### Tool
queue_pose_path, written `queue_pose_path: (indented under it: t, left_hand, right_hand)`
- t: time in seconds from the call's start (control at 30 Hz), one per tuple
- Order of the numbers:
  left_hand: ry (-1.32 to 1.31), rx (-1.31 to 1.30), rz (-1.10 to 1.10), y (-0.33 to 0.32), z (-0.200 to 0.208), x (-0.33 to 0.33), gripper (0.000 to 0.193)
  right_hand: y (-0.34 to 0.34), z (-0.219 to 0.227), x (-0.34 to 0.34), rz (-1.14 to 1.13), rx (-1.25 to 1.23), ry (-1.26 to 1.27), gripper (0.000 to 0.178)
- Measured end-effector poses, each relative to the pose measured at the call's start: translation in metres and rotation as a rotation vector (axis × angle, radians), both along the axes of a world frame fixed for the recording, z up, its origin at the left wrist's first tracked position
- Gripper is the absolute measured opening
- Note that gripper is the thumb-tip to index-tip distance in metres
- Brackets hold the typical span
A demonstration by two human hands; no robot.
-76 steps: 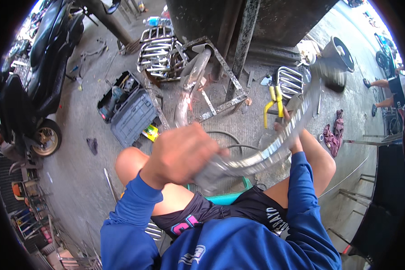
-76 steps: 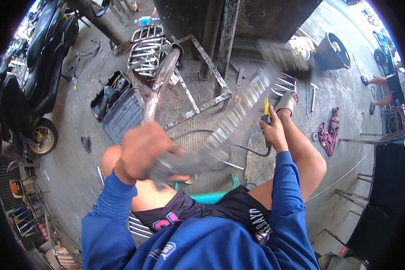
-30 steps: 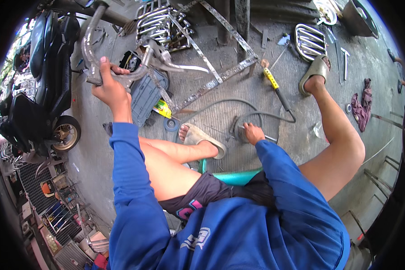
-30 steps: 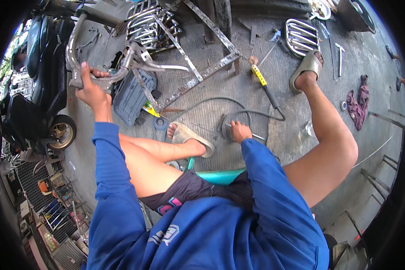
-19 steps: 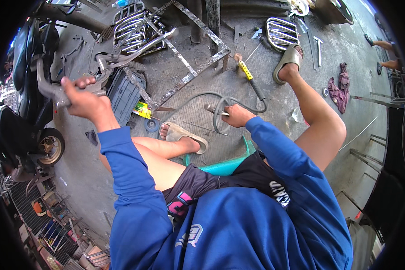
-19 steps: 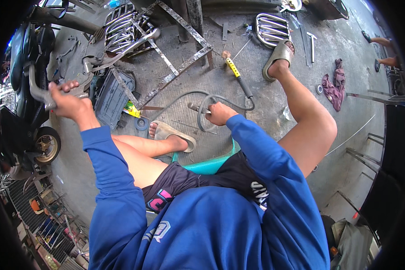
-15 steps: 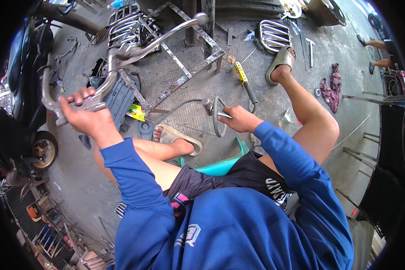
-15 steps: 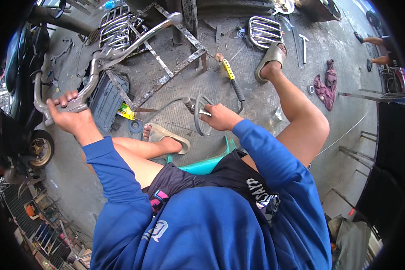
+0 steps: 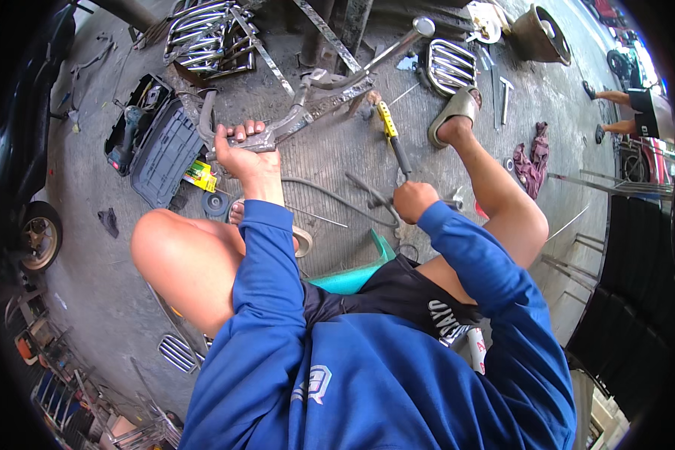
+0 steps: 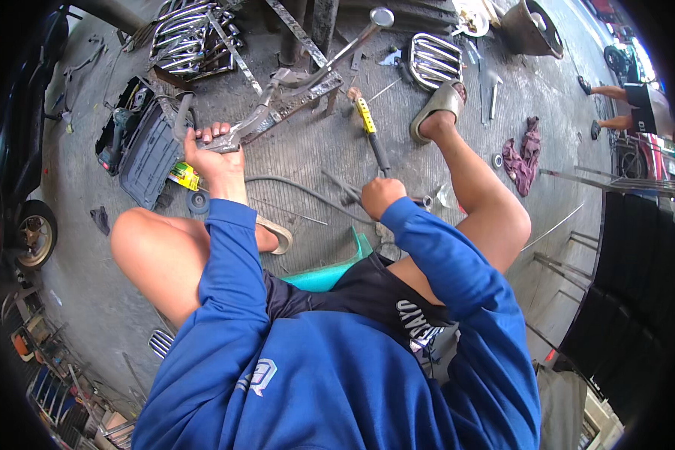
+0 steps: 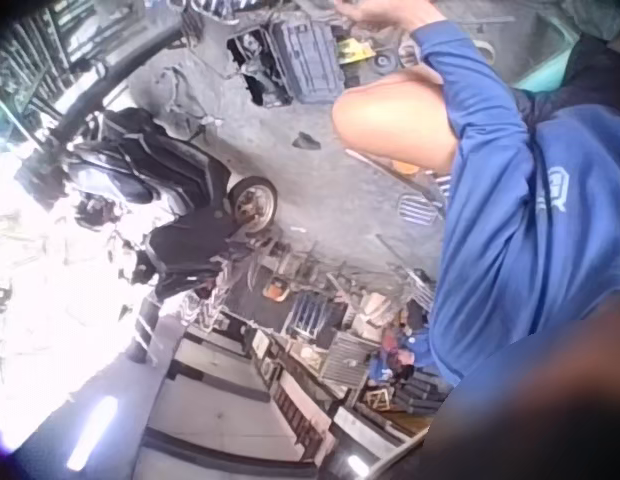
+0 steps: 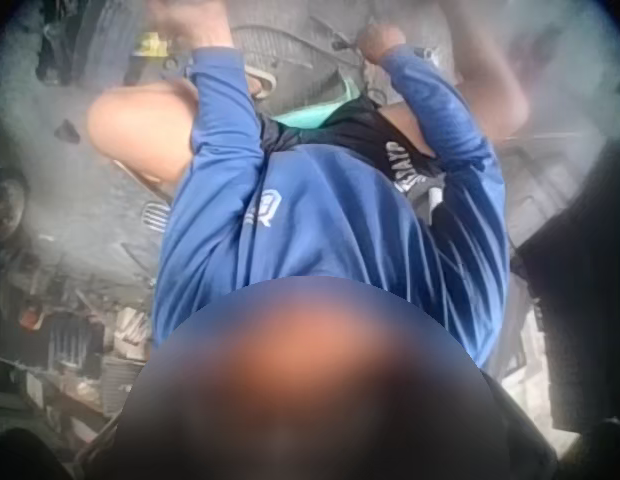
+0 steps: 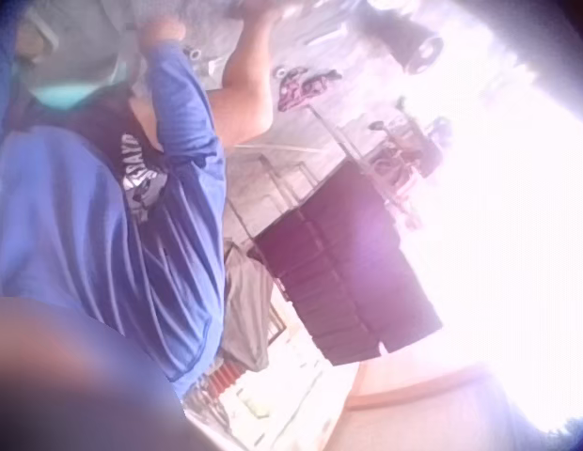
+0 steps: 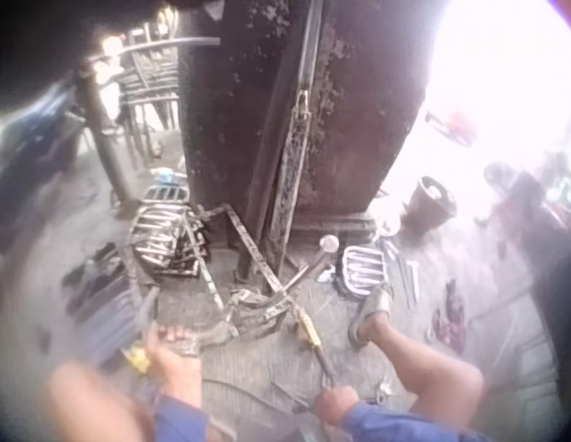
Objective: The person grinds a metal tube, then uses a hammer to shape a curved metal piece. They weld the curved piece to a frame using a welding torch, repeatedly hammering and welding to secure the joint.
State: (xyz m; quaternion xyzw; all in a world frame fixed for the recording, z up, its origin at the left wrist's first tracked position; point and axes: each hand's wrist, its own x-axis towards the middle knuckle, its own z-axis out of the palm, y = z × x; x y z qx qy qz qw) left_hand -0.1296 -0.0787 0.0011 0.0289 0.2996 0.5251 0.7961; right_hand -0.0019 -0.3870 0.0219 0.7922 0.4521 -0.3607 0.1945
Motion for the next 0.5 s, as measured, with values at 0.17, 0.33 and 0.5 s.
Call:
queue_pose_path:
  t: [0.17,0.33,0.5]
  left_hand:
    - [-0.003,-0.043,0.007,0.003,-0.015,0.004,0.022]
    - [-0.011,-0.093,-0.011,0.009,-0.025,0.006,0.022]
    - [0.032,-0.126,-0.017,0.014,-0.030,0.005,0.021]
  right_hand:
    - [-0.001,-0.012,0.017,0.186,-0.362,-0.036,0.027]
    - [0.007,0.080,0.056,-0.078,-0.262,-0.057,0.031]
    - [0.051,0.108,0.019,-0.647,0.625,0.321,0.043]
